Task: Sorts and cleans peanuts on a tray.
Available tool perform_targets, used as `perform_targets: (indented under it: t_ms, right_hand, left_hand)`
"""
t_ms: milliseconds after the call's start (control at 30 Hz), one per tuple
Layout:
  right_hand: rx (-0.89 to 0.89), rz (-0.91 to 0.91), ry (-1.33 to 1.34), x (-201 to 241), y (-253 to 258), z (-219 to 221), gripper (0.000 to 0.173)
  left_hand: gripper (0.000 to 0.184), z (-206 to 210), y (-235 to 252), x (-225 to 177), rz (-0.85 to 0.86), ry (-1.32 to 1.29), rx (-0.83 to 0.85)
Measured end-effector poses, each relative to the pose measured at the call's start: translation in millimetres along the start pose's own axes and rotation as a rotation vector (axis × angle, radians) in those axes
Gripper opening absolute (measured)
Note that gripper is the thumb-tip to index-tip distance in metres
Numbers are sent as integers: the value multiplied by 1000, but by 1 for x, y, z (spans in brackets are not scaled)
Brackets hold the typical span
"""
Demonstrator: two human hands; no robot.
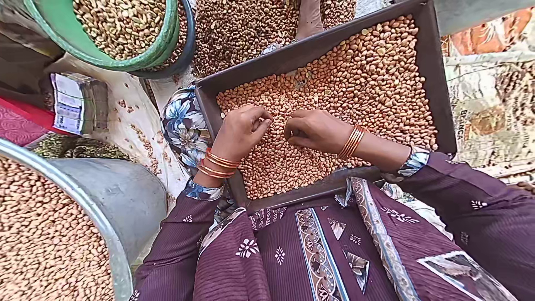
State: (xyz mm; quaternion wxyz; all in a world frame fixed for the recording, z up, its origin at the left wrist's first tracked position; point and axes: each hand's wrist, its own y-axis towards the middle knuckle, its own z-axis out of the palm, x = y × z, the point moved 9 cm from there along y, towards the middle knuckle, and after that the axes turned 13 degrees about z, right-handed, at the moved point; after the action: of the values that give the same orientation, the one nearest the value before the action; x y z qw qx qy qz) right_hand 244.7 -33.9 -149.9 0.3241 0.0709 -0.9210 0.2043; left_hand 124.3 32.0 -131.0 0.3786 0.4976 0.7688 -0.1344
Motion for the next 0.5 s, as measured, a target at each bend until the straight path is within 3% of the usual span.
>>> perform_targets:
  t_ms: [100,267,500]
  right_hand:
    - [-6,-8,-2,-1,0,0,11]
    - [17,26,-11,-3,1,1,13]
    - [14,49,-7,-3,0,1,13]
  left_hand:
    - [15,10,1,-4,57,154,96]
    - [20,19,4,1,119,289,114]
    - [20,22,3,-9,102,373,212]
